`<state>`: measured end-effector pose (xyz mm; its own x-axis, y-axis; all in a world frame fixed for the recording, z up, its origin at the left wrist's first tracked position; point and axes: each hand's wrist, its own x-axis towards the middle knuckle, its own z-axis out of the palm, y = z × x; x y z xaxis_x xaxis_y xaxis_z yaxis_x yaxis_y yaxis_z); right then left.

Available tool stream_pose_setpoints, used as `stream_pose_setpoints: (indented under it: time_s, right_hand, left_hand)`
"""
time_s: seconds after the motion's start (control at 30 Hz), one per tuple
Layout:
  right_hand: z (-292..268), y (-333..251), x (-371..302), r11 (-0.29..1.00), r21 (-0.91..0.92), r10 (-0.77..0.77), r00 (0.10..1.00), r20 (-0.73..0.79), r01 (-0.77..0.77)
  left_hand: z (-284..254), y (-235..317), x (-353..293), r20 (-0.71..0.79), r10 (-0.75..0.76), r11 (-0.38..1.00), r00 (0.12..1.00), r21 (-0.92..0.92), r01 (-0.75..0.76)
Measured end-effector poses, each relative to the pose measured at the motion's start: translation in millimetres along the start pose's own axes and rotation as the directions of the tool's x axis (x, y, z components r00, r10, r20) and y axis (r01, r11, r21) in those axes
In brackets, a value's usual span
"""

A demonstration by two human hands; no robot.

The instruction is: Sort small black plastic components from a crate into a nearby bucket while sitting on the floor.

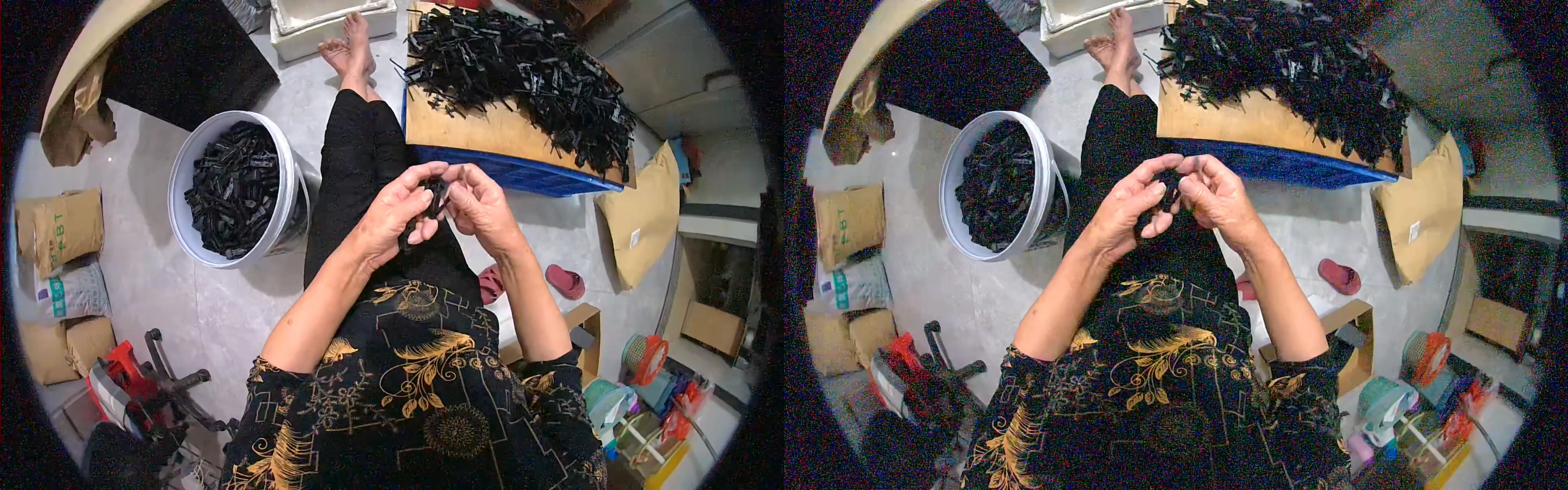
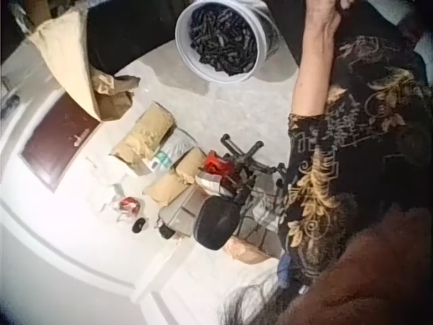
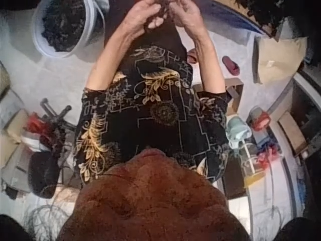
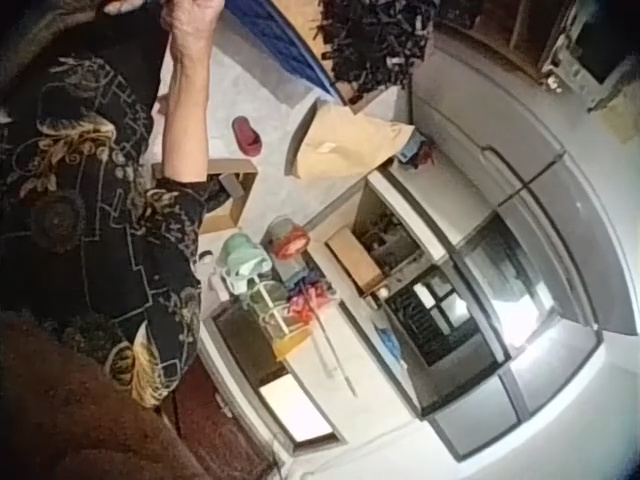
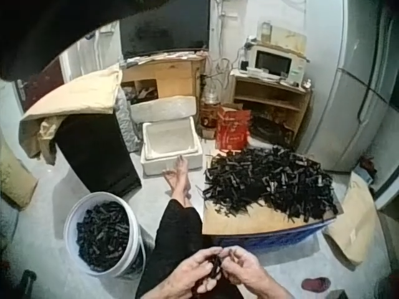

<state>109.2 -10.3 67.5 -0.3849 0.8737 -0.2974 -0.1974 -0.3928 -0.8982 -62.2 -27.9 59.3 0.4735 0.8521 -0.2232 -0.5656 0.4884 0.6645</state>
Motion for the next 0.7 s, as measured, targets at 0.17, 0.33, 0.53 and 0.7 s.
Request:
stream_pose_setpoints:
  time_s: [0.17,0.33,0.53,0.7]
  right_hand:
    - [-13.8,-4.7,0.1,0.986,0.029,0.16,0.982,0.102,-0.164]
    - [-31.2,1.7,6.1,0.995,-0.034,0.094,0.996,-0.004,-0.094]
    - [-40.4,27.2,14.4,0.975,-0.191,-0.134,0.987,-0.093,0.115]
    - [-30.9,19.7,3.7,0.979,0.152,0.156,0.976,-0.154,-0.133]
  left_hand:
    - [4.8,-3.8,11.0,0.053,-0.083,0.995,0.995,0.052,0.081]
    - [15.0,-8.0,26.0,-0.068,-0.054,0.963,0.996,0.262,0.07]
    - [12.1,-20.9,40.4,-0.059,0.162,0.558,0.985,0.829,-0.041]
    - [16.1,-22.7,47.6,-0.241,0.163,0.775,0.957,0.632,0.028]
